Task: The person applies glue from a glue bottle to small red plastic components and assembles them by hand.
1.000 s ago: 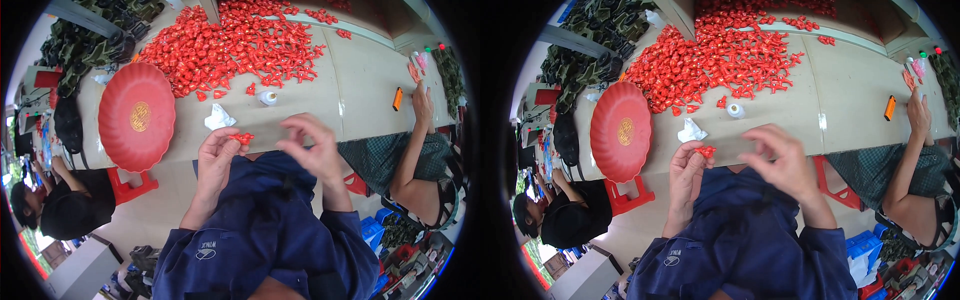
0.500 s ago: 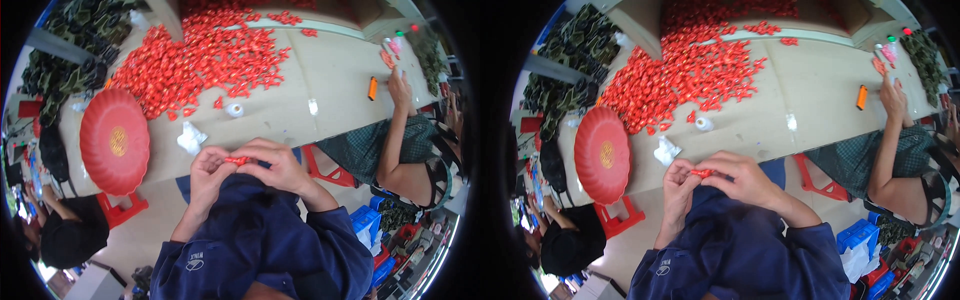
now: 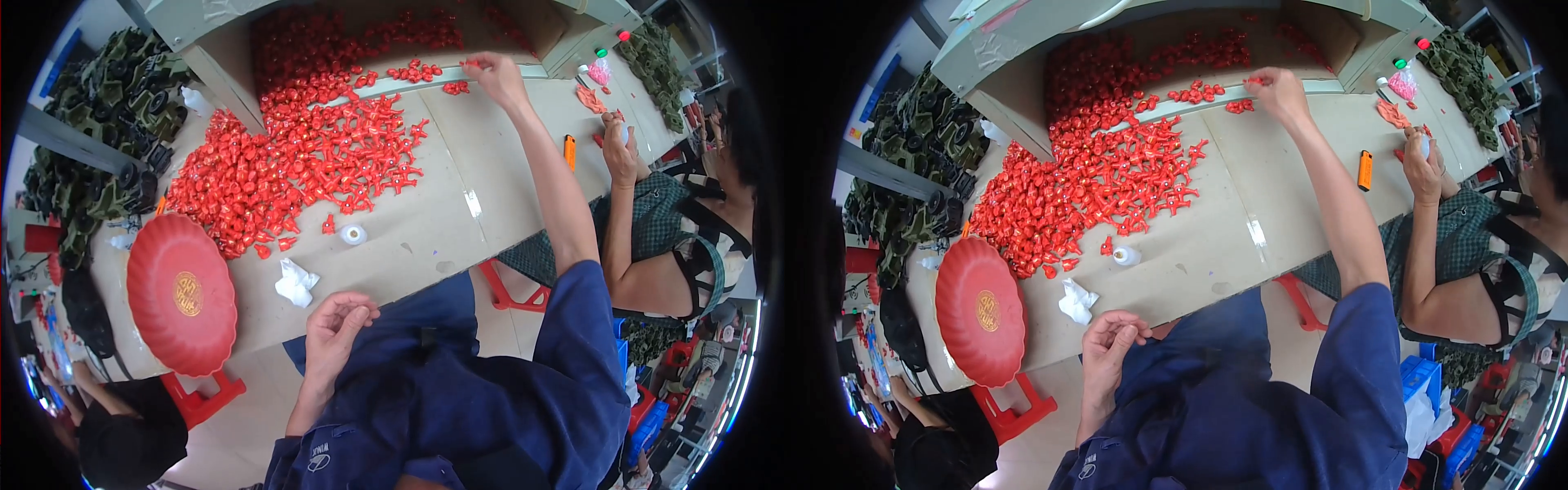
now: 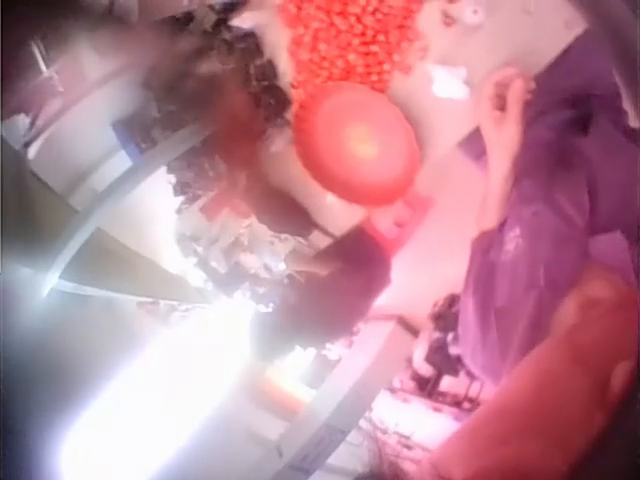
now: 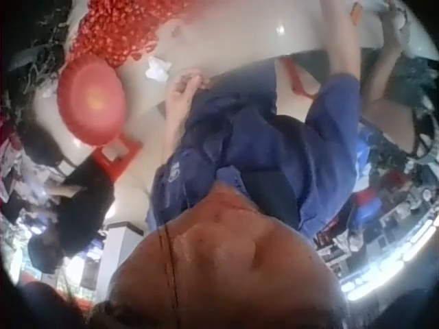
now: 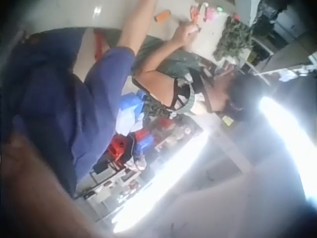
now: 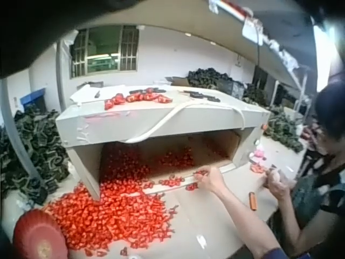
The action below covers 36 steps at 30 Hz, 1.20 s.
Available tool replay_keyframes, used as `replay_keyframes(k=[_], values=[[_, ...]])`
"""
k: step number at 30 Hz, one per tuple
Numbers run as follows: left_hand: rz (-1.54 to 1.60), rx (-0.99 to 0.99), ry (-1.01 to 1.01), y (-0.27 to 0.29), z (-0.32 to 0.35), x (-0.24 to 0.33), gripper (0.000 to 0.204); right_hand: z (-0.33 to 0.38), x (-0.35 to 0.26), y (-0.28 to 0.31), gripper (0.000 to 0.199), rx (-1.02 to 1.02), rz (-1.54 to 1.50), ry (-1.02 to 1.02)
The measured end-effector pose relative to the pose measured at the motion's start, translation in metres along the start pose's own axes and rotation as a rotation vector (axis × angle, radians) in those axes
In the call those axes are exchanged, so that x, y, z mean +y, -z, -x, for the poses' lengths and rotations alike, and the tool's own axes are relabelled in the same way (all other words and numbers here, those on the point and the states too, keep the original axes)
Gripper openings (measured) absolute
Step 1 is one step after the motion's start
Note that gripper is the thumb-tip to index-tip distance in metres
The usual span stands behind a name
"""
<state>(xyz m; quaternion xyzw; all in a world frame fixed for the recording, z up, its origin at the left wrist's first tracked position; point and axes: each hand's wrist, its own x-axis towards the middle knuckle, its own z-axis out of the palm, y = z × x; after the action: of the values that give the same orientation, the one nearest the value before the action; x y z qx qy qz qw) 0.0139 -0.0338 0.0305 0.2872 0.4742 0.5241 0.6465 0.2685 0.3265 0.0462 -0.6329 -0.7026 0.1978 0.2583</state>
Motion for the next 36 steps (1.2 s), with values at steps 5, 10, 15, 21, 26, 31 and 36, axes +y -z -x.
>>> replay_keyframes(k=[5, 10, 15, 21, 26, 31, 36], values=[[-0.023, 0.002, 0.016, 0.0, -0.001, -0.001, 0.014, -0.03, 0.012, -0.014, 0.037, 0.206, -0.157, 0.13], [-0.016, 0.035, 0.013, 0.0, 0.003, 0.003, 0.013, 0.067, -0.044, 0.005, 0.031, 0.002, -0.005, 0.179], [-0.441, 0.347, -0.241, 0.008, -0.005, 0.01, 0.009, 0.196, -0.093, -0.017, 0.04, -0.475, -0.471, 0.218], [-1.163, 0.376, -0.751, 0.006, -0.057, 0.041, 0.021, 0.232, -0.115, -0.073, 0.044, -0.269, -0.492, 0.351], [-1.33, 0.238, -0.727, 0.011, -0.082, 0.037, 0.026, 0.234, -0.113, -0.074, 0.032, -0.165, -0.485, 0.404], [-0.897, 0.239, -0.446, -0.007, -0.066, 0.036, 0.023, 0.247, -0.101, -0.067, 0.032, -0.187, -0.721, 0.192], [-0.081, -0.015, -0.15, -0.005, -0.045, 0.023, 0.018, 0.256, -0.105, -0.072, 0.029, -0.123, -0.697, 0.246]])
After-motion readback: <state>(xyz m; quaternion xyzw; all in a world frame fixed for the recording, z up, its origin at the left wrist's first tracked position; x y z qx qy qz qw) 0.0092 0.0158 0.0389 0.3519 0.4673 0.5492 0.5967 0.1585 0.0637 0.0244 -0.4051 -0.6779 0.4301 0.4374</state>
